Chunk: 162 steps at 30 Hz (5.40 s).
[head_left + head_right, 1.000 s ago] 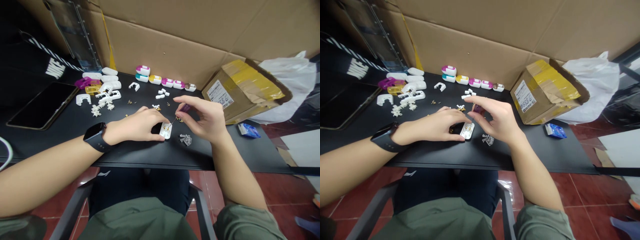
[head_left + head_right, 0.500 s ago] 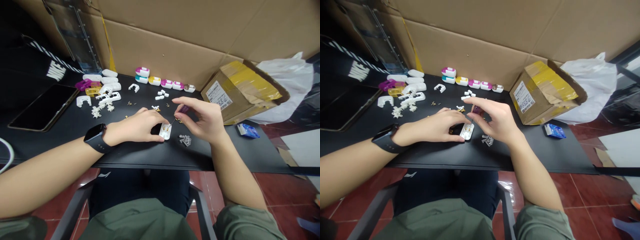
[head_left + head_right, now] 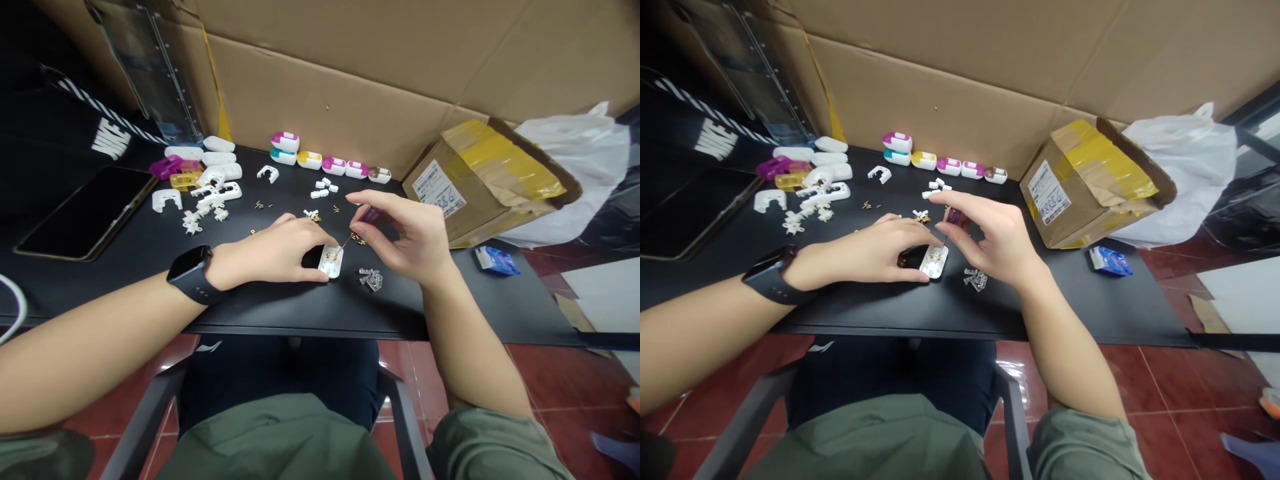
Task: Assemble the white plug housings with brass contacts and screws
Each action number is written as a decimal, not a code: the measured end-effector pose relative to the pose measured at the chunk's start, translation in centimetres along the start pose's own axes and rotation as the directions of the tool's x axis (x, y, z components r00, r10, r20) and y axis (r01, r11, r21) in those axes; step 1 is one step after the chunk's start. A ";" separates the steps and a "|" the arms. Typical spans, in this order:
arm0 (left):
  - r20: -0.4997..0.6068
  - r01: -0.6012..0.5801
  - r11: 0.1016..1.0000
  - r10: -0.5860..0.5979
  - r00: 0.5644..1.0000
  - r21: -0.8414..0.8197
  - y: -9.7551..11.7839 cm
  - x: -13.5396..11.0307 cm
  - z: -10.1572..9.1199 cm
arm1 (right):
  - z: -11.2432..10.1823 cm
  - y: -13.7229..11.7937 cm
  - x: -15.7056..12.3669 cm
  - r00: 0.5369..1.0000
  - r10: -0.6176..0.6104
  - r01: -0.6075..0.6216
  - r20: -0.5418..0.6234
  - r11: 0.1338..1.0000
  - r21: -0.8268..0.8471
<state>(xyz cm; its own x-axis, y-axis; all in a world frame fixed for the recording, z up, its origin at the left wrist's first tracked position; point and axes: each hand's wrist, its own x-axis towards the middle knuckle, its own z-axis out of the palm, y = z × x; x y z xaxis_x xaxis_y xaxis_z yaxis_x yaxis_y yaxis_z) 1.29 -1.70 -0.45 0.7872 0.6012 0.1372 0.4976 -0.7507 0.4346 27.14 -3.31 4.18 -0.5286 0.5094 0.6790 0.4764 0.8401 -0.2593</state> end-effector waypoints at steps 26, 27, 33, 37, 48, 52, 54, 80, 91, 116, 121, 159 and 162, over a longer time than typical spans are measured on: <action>0.002 0.003 1.000 -0.003 1.000 0.001 0.2 0.1 -0.2 | 0.0 -0.1 0.0 1.000 -0.020 0.019 0.016 0.999 0.039; 0.003 0.005 1.000 -0.005 1.000 0.002 0.2 0.1 -0.2 | 0.0 -0.1 0.0 1.000 -0.017 0.016 0.015 0.999 0.037; 0.009 0.005 1.000 -0.005 1.000 -0.001 0.2 0.1 -0.1 | 0.0 0.0 -0.1 1.000 -0.004 0.003 0.022 0.999 0.040; 0.008 0.007 1.000 -0.007 1.000 -0.004 0.3 0.1 -0.2 | -0.1 0.0 -0.1 1.000 0.009 -0.010 0.027 0.999 0.033; 0.005 0.011 1.000 -0.010 1.000 -0.009 0.3 0.1 -0.3 | 0.0 0.3 -0.4 0.999 0.015 -0.016 0.040 0.999 0.033; 0.014 0.012 1.000 -0.012 1.000 0.006 0.3 0.1 -0.3 | 0.6 0.4 -0.4 1.000 -0.004 0.005 -0.010 0.998 0.060; 0.020 0.013 1.000 -0.013 1.000 0.013 0.3 0.1 -0.3 | 1.0 0.3 -0.3 0.999 -0.023 0.025 -0.034 0.998 0.053; 0.023 0.004 1.000 -0.005 1.000 0.026 -0.2 0.1 -0.1 | 0.7 0.0 0.1 0.986 0.164 -0.165 0.036 0.985 0.051; 0.034 -0.002 1.000 0.002 0.999 0.004 0.1 0.2 -0.4 | -0.2 -0.4 -0.1 0.988 0.114 -0.130 0.102 0.978 0.164; 0.001 -0.016 1.000 0.016 1.000 0.017 -0.1 0.1 -0.3 | 0.4 0.6 -0.6 0.981 0.192 -0.190 0.026 0.933 0.307; 0.005 -0.013 1.000 0.013 1.000 0.008 0.0 0.1 -0.3 | 0.6 0.9 -0.7 0.985 0.172 -0.165 0.008 0.926 0.339; 0.006 -0.004 1.000 0.004 1.000 0.010 -0.1 0.1 -0.2 | 0.2 0.3 -0.5 0.993 0.099 -0.112 0.059 0.948 0.297; 0.010 -0.008 1.000 0.008 1.000 0.008 0.0 0.1 -0.3 | 0.4 0.5 -0.6 0.994 0.098 -0.109 0.050 0.945 0.307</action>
<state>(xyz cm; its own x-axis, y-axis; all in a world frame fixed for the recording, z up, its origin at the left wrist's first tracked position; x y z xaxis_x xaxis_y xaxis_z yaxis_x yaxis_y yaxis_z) 1.27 -1.53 -0.20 0.7947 0.5923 0.1323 0.4939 -0.7579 0.4263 27.42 -3.17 3.36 -0.5140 0.5982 0.6148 0.2921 0.7959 -0.5303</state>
